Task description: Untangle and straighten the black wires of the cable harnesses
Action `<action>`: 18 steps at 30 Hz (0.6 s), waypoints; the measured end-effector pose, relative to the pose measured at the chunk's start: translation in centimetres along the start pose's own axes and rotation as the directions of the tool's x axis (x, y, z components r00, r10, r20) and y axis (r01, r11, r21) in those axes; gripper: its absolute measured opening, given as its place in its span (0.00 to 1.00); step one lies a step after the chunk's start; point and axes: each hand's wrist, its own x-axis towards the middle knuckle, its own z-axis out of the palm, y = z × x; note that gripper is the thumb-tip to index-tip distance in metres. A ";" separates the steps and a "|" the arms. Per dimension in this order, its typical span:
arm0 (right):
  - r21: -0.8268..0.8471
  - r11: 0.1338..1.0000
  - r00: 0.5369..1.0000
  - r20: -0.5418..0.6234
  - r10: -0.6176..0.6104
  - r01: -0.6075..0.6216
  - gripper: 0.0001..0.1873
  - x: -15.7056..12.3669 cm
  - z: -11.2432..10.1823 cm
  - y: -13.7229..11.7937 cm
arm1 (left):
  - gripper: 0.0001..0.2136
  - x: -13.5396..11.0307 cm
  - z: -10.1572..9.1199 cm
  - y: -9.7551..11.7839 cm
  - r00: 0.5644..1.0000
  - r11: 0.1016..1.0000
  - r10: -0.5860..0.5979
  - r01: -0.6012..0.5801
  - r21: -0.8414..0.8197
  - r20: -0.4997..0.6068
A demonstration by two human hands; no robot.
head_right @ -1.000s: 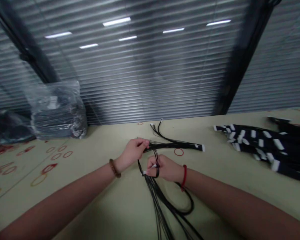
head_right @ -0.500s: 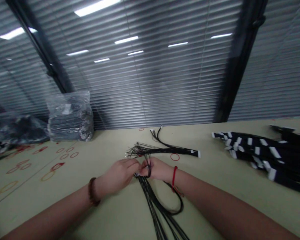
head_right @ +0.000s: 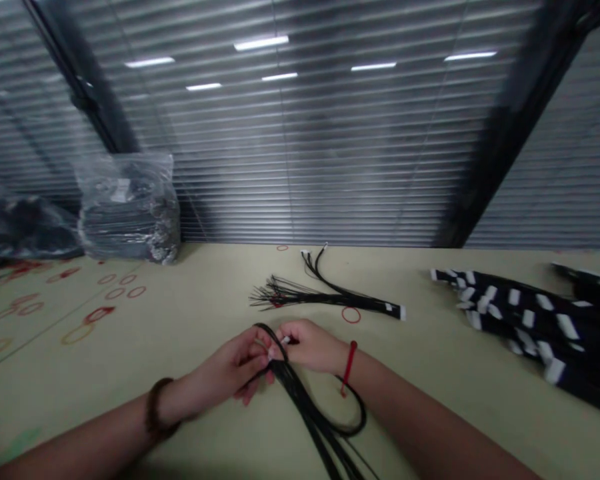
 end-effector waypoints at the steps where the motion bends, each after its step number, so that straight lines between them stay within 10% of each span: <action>1: 0.018 1.000 1.000 -0.012 -0.003 0.003 0.12 -0.2 0.0 -0.1 | 0.05 0.0 0.1 0.1 1.000 0.999 -0.015 0.015 -0.040 -0.007; 18: 0.062 0.989 0.989 0.067 -0.135 0.131 0.13 -1.4 -0.9 -1.0 | 0.03 0.3 -0.1 -0.1 0.995 0.988 -0.098 0.102 -0.118 0.035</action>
